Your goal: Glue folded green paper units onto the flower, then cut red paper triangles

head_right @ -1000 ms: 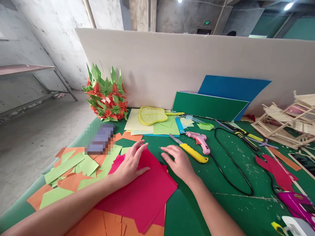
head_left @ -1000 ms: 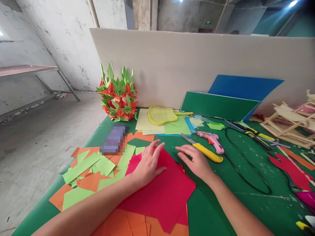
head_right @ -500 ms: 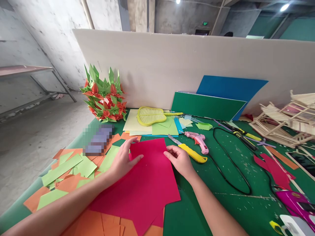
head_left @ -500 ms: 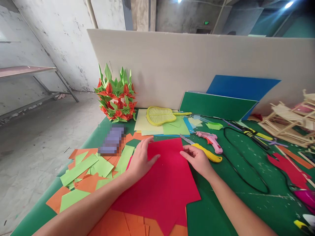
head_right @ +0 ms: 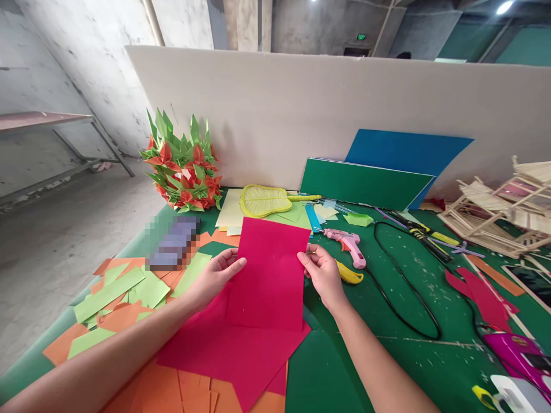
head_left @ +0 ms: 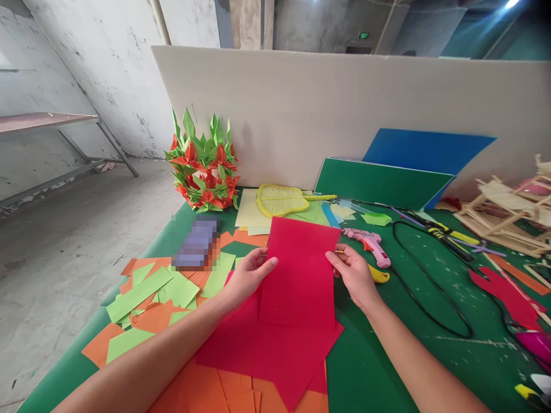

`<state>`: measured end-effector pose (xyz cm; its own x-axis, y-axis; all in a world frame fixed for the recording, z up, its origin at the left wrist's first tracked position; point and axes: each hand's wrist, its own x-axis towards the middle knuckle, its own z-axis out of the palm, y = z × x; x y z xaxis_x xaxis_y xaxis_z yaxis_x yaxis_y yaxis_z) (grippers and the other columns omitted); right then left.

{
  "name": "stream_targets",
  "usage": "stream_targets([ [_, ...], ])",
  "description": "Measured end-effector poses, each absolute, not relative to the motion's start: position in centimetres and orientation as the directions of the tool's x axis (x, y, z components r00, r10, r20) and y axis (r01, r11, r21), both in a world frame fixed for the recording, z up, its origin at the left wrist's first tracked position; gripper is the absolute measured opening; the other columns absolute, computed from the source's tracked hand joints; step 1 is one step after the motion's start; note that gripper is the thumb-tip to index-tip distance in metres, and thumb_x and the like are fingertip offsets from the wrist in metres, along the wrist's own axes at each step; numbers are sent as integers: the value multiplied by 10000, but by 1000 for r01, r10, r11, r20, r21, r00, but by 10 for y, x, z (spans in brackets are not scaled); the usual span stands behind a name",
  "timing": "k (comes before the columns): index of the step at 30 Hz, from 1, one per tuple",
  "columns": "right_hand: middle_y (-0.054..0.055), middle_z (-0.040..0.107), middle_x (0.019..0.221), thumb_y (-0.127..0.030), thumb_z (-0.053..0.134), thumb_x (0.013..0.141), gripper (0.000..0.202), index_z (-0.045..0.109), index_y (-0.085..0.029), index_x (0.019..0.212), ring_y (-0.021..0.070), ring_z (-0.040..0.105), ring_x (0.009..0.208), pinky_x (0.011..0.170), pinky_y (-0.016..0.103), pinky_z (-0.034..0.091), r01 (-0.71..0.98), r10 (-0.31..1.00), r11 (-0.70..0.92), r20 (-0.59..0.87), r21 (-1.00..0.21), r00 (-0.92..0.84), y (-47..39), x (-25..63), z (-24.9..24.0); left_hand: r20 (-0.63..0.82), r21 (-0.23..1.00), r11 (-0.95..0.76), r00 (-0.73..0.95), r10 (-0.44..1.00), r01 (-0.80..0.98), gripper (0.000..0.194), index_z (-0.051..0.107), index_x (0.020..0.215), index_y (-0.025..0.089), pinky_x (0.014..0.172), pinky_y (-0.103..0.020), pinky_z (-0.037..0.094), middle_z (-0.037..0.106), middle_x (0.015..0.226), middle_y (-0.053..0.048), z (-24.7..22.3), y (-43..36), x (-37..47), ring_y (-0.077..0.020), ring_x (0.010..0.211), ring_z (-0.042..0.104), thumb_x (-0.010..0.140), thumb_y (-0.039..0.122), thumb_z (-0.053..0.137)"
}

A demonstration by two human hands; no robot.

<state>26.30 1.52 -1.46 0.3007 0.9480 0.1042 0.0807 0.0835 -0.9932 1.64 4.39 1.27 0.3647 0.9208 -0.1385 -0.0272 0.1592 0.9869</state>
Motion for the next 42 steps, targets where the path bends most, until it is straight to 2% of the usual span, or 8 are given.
stream_targets([
  [10, -73, 504, 515, -487, 715, 726, 380, 569, -204, 932, 83, 441, 443, 409, 195, 331, -1, 936, 65, 60, -998, 348, 17, 268, -18, -172, 965, 241, 452, 875, -101, 388, 610, 984, 163, 745, -307, 548, 693, 1045, -82, 8, 46, 17, -189, 845, 673, 736, 435, 731],
  [19, -47, 565, 579, -484, 700, 750, 367, 577, -205, 955, 94, 464, 474, 442, 215, 374, 12, 946, 78, 77, -997, 314, 17, 268, -20, -173, 951, 274, 489, 855, -144, 394, 629, 1049, 175, 760, -321, 554, 713, 1053, -77, 11, 44, 18, -232, 913, 688, 769, 441, 703],
  [24, 43, 681, 847, -435, 677, 788, 306, 616, -202, 977, 171, 618, 705, 602, 288, 513, 206, 938, 147, 202, -967, 280, 17, 267, -24, -233, 936, 338, 542, 808, -101, 442, 633, 1141, 178, 787, -352, 547, 726, 1030, -83, 10, 43, 17, -242, 891, 698, 799, 456, 673],
  [27, 87, 671, 1092, -363, 620, 849, 263, 647, -216, 1065, 242, 625, 991, 849, 404, 524, 455, 875, 287, 424, -843, 234, 14, 265, -21, -256, 925, 368, 560, 788, -94, 462, 618, 1188, 189, 800, -359, 539, 723, 1045, -88, 6, 44, 16, -243, 894, 697, 809, 448, 669],
  [30, 62, 594, 1289, -251, 532, 913, 310, 616, -274, 1210, 247, 518, 1210, 1030, 455, 415, 656, 808, 445, 589, -609, 0, 8, 259, -11, -266, 903, 408, 570, 777, -135, 471, 616, 1197, 193, 811, -366, 533, 717, 1063, -91, 2, 42, 17, -247, 902, 693, 801, 439, 683],
  [33, 24, 488, 1421, -185, 458, 945, 417, 521, -328, 1332, 226, 434, 1301, 1068, 448, 386, 691, 778, 568, 565, -446, -275, 2, 250, -4, -291, 875, 450, 550, 783, -178, 466, 626, 1179, 196, 794, -352, 531, 721, 1041, -80, 0, 39, 20, -243, 897, 688, 789, 441, 694],
  [36, 7, 417, 1478, -185, 430, 959, 433, 490, -337, 1360, 225, 374, 1348, 1071, 450, 390, 676, 752, 641, 476, -363, -457, -2, 244, -3, -335, 862, 476, 508, 793, -174, 469, 630, 1169, 203, 719, -328, 535, 731, 976, -71, -1, 37, 21, -242, 858, 690, 798, 488, 666],
  [42, -3, 377, 1505, -260, 457, 960, 419, 482, -356, 1367, 248, 324, 1376, 1094, 481, 345, 659, 738, 672, 383, -338, -556, -5, 239, -2, -274, 870, 451, 566, 777, -199, 438, 630, 1159, 187, 747, -336, 544, 724, 1007, -86, 2, 37, 20, -226, 825, 698, 798, 427, 692],
])
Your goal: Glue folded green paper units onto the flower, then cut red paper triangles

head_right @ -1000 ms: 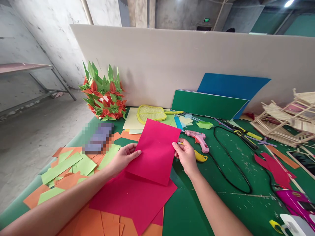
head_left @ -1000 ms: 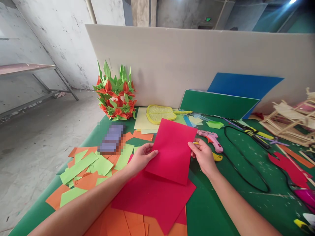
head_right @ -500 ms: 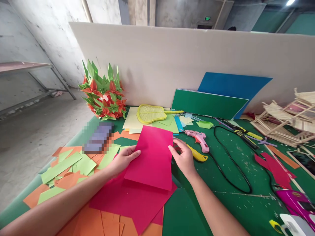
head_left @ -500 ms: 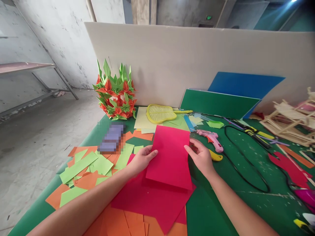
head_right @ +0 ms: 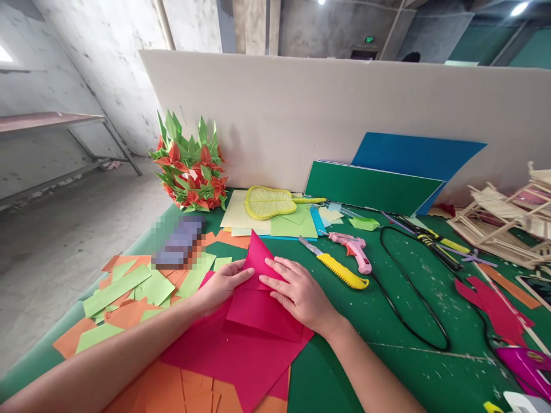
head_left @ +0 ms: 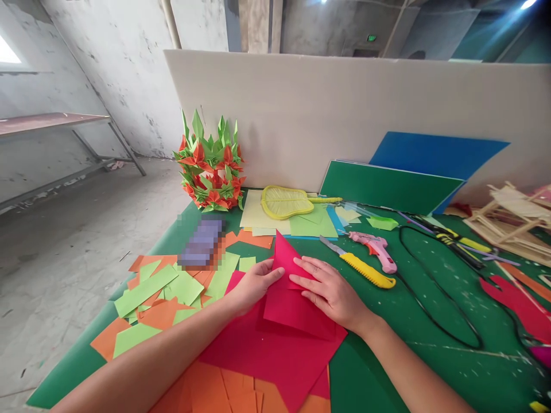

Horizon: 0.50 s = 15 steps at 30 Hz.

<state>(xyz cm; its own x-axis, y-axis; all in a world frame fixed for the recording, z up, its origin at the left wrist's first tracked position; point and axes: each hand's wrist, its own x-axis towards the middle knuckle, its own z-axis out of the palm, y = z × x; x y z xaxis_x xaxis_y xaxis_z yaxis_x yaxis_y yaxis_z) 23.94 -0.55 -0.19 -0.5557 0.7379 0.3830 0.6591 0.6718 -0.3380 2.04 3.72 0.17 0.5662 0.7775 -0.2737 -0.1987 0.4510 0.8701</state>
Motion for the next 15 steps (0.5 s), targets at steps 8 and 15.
stream_targets([
  [8, 50, 495, 1405, -438, 450, 947, 400, 521, -329, 1326, 248, 483, 1249, 1054, 440, 383, 202, 959, 253, 219, -946, -179, -5, 243, 1, -245, 903, 406, 609, 754, -139, 424, 631, 1129, 182, 737, -310, 538, 714, 1016, -87, 4, 35, 19, -205, 814, 689, 807, 456, 671],
  [15, 90, 598, 1277, -466, 563, 885, 481, 489, -282, 1322, 242, 608, 1099, 931, 384, 467, -248, 963, -165, -101, -955, -251, -1, 246, 0, -251, 928, 365, 595, 763, -77, 390, 657, 1015, 175, 641, -255, 503, 708, 868, -52, 3, 34, 19, -155, 694, 650, 829, 515, 616],
])
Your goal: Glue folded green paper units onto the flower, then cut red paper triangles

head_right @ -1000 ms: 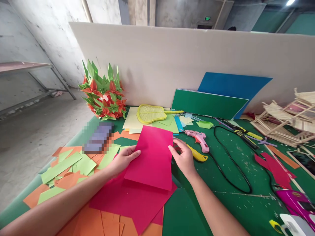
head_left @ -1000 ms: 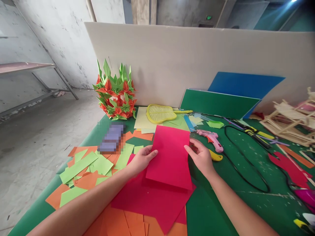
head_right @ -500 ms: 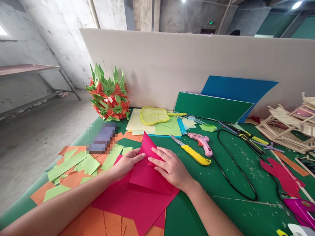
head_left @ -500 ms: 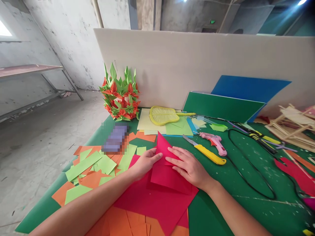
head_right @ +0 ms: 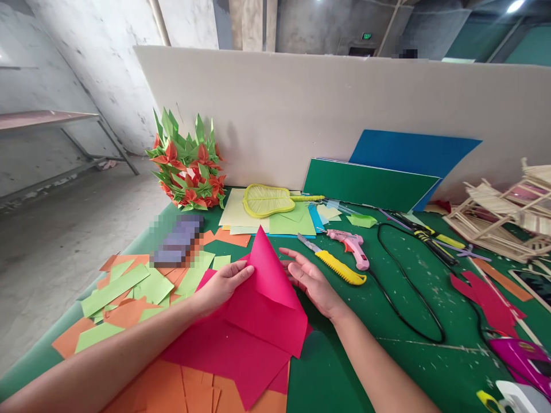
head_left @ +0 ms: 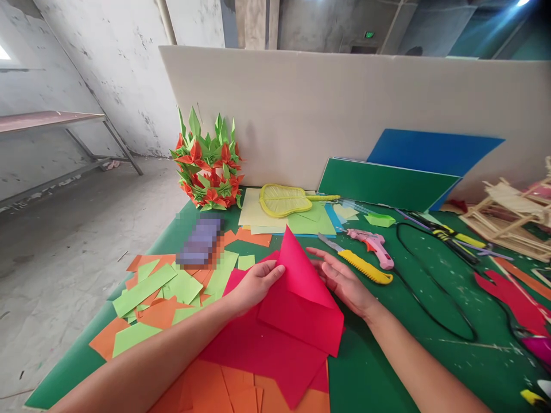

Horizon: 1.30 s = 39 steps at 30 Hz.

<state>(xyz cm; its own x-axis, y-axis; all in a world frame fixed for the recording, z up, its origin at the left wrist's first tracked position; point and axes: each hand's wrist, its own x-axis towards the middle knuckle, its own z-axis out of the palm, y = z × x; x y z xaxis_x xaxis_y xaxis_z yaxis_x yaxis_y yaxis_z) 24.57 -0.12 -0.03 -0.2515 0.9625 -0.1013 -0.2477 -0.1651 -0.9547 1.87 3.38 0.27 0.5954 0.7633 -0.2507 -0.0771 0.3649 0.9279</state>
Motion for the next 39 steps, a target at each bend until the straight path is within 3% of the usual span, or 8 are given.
stream_targets([
  [5, 78, 567, 1334, -528, 702, 753, 778, 342, -347, 1418, 296, 576, 1165, 918, 438, 488, -248, 943, -166, -81, -954, -323, -5, 245, 1, -283, 915, 389, 523, 804, -103, 425, 671, 993, 172, 620, -272, 503, 714, 830, -51, 3, 36, 19, -172, 677, 652, 820, 553, 600],
  [8, 63, 550, 1362, -446, 801, 666, 802, 431, -330, 1369, 304, 503, 1252, 991, 445, 457, -154, 977, -71, -38, -985, -209, -5, 245, -2, -242, 933, 340, 490, 838, -121, 404, 675, 999, 175, 705, -285, 514, 718, 952, -66, 6, 37, 19, -204, 826, 670, 826, 533, 604],
  [12, 60, 593, 1317, -413, 720, 773, 615, 486, -295, 1330, 285, 565, 1184, 978, 454, 478, -202, 994, -96, -82, -975, -79, -4, 243, -7, -180, 929, 324, 547, 817, -179, 430, 619, 1146, 184, 883, -341, 504, 669, 1163, -92, 11, 35, 21, -247, 1038, 638, 794, 422, 689],
  [17, 50, 593, 1315, -432, 634, 843, 551, 468, -294, 1350, 244, 577, 1166, 914, 393, 517, -273, 998, -49, -54, -961, 13, 0, 244, -6, -191, 924, 337, 543, 818, -182, 594, 511, 1276, 208, 933, -382, 503, 575, 1315, -117, 10, 33, 23, -278, 1158, 578, 742, 317, 749],
  [23, 17, 708, 991, -450, 550, 890, 702, 201, -342, 1490, 173, 676, 797, 671, 307, 545, -191, 998, -64, -64, -979, -9, 4, 254, -7, -160, 948, 247, 371, 915, -199, 789, 268, 1439, 348, 835, -390, 538, 574, 1306, -84, 9, 45, 16, -248, 1024, 644, 772, 277, 685],
  [30, 47, 641, 1033, -406, 553, 890, 290, 663, -294, 1133, 206, 595, 963, 830, 354, 498, 283, 961, 247, 197, -927, -195, 3, 263, -6, -109, 994, 102, 292, 950, 40, 463, 570, 1260, 250, 910, -321, 459, 519, 1379, -50, 9, 50, 10, -234, 1144, 541, 799, 226, 598],
  [34, 37, 549, 842, -415, 569, 888, 188, 699, -278, 889, 207, 541, 862, 791, 360, 465, 556, 893, 443, 403, -703, -201, 1, 261, 1, -93, 996, 91, 376, 922, 24, 448, 573, 1268, 251, 950, -333, 437, 558, 1336, -51, 10, 44, 13, -240, 1155, 540, 822, 283, 601],
  [39, 51, 596, 883, -403, 531, 913, 209, 593, -243, 794, 221, 556, 873, 794, 370, 453, 623, 868, 457, 472, -635, -156, 1, 252, -3, -88, 996, 67, 505, 858, 60, 397, 656, 1155, 229, 1062, -359, 340, 619, 1255, -51, 16, 29, 18, -261, 1234, 487, 889, 486, 511],
])
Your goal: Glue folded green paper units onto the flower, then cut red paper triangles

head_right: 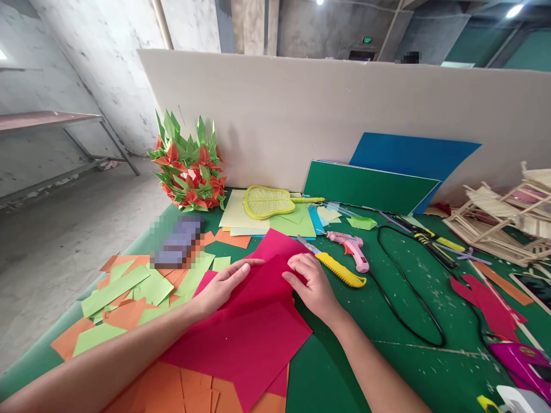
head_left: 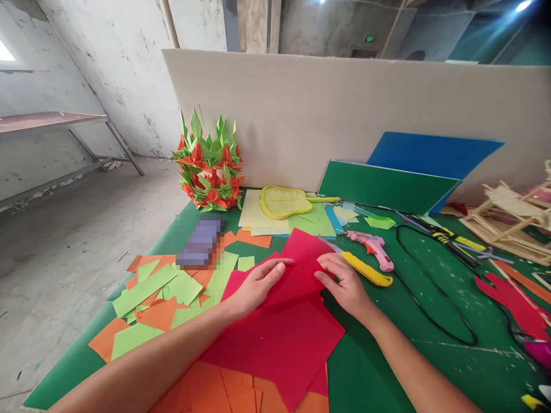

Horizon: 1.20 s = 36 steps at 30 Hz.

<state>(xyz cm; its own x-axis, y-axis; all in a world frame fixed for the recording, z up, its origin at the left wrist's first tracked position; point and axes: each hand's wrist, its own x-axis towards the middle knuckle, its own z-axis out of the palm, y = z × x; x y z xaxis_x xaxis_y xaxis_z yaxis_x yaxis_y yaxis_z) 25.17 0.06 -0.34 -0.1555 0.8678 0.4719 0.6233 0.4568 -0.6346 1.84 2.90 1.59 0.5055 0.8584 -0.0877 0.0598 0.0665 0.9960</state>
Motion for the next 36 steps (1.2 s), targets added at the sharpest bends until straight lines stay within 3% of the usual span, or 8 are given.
stream_targets([
  [5, 34, 625, 754, -453, 576, 877, 217, 589, -251, 800, 227, 577, 775, 724, 365, 457, 665, 893, 406, 428, -626, -142, -1, 245, -12, -126, 992, 96, 486, 865, 87, 499, 647, 1139, 202, 918, -351, 447, 649, 1162, -86, 15, 19, 22, -278, 1077, 570, 709, 435, 749],
  [8, 38, 642, 775, -477, 582, 867, 232, 593, -251, 817, 226, 580, 767, 712, 364, 461, 677, 893, 391, 434, -624, -116, -2, 243, -14, -49, 996, 5, 497, 866, 91, 528, 599, 1225, 228, 703, -274, 457, 649, 811, -15, 14, 18, 22, -176, 774, 580, 737, 375, 734],
  [11, 29, 637, 773, -474, 593, 860, 227, 592, -248, 836, 212, 571, 734, 694, 353, 456, 691, 902, 360, 422, -627, -88, -3, 241, -12, -75, 993, 13, 525, 848, 121, 691, 401, 1410, 224, 540, -222, 366, 481, 572, 74, 13, 19, 23, -98, 547, 449, 794, 357, 684],
  [18, 57, 555, 926, -435, 632, 831, 272, 529, -244, 995, 227, 530, 872, 811, 391, 441, 665, 802, 357, 580, -657, 143, -1, 244, -6, -230, 936, 325, 461, 857, -138, 558, 586, 1138, 164, 731, -297, 505, 675, 934, -62, 5, 25, 26, -172, 805, 636, 687, 430, 779],
  [22, -18, 458, 788, -481, 671, 784, 341, 448, -251, 898, 148, 483, 681, 651, 300, 455, 353, 850, 245, 375, -903, 371, 3, 247, -10, -221, 881, 364, 417, 882, -302, 547, 577, 1121, 184, 742, -299, 523, 699, 987, -64, 8, 29, 25, -181, 806, 670, 673, 405, 801],
  [24, -28, 491, 782, -500, 679, 771, 368, 450, -254, 921, 132, 510, 645, 601, 275, 469, 74, 940, 151, 166, -986, 299, 2, 243, -11, -197, 873, 363, 445, 874, -326, 529, 578, 1122, 187, 745, -305, 527, 707, 987, -63, 11, 28, 26, -188, 804, 679, 690, 407, 788],
  [29, 43, 660, 1094, -466, 686, 780, 444, 537, -273, 1151, 239, 647, 942, 681, 342, 561, -330, 993, -116, -104, -937, -55, -6, 229, -5, -181, 917, 336, 524, 832, -217, 440, 605, 1051, 176, 751, -300, 516, 707, 953, -53, 8, 24, 28, -190, 821, 672, 716, 413, 766],
  [36, 24, 667, 1189, -276, 787, 702, 592, 547, -283, 1243, 272, 629, 1084, 839, 413, 574, -480, 979, -118, -184, -869, 92, -5, 224, -3, -179, 950, 286, 525, 832, -130, 449, 617, 1089, 176, 818, -323, 514, 702, 1012, -80, 4, 22, 28, -220, 925, 661, 732, 412, 753],
])
